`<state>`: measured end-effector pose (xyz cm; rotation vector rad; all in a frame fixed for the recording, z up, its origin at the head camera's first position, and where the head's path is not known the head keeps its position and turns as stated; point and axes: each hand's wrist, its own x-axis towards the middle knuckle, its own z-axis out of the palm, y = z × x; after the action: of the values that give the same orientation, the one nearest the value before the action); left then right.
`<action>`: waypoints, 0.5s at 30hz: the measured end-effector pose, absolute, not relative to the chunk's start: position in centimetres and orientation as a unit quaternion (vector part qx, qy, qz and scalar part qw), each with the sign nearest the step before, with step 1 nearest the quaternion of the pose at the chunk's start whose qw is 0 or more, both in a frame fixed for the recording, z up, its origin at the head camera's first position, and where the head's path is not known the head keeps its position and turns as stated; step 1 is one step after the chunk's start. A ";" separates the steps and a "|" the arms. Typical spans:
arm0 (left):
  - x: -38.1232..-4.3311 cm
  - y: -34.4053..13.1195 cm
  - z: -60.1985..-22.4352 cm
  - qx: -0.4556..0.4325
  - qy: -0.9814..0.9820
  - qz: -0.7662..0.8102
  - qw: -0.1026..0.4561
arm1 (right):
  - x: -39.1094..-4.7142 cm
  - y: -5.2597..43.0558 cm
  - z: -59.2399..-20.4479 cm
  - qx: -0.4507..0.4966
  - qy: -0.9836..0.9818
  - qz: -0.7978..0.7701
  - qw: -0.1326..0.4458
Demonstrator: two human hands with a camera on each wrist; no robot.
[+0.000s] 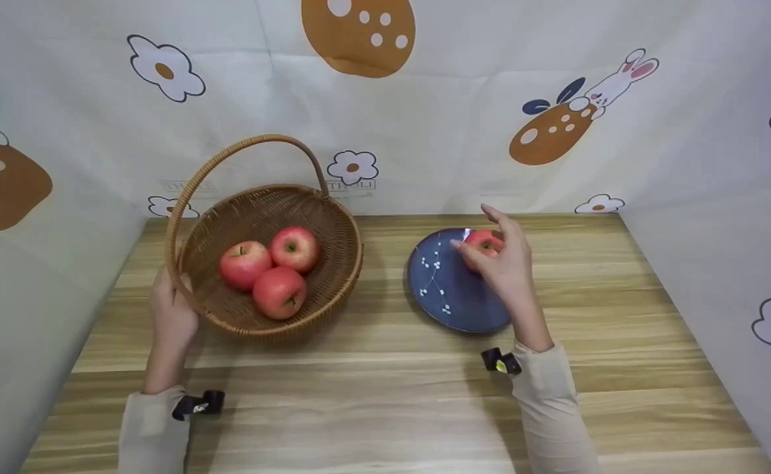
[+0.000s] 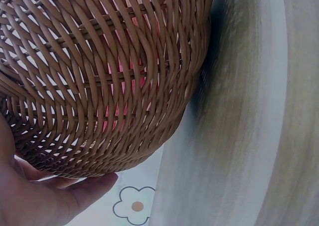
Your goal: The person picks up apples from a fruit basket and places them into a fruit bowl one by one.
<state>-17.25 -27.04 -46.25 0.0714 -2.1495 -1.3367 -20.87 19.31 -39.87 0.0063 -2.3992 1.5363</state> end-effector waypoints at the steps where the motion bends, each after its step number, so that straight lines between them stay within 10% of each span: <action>1: -17.2 -27.0 -46.3 0.028 -0.811 -0.500 0.302 | -20.8 19.2 -39.8 0.005 -0.832 0.536 0.145; 15: -17.1 -26.9 -46.1 0.020 -0.810 -0.502 0.302 | -20.1 18.2 -39.3 0.038 -0.833 0.528 0.162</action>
<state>-17.13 -26.94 -46.15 0.0520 -2.1487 -1.3305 -20.09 18.22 -39.31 0.1074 -2.3779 1.5058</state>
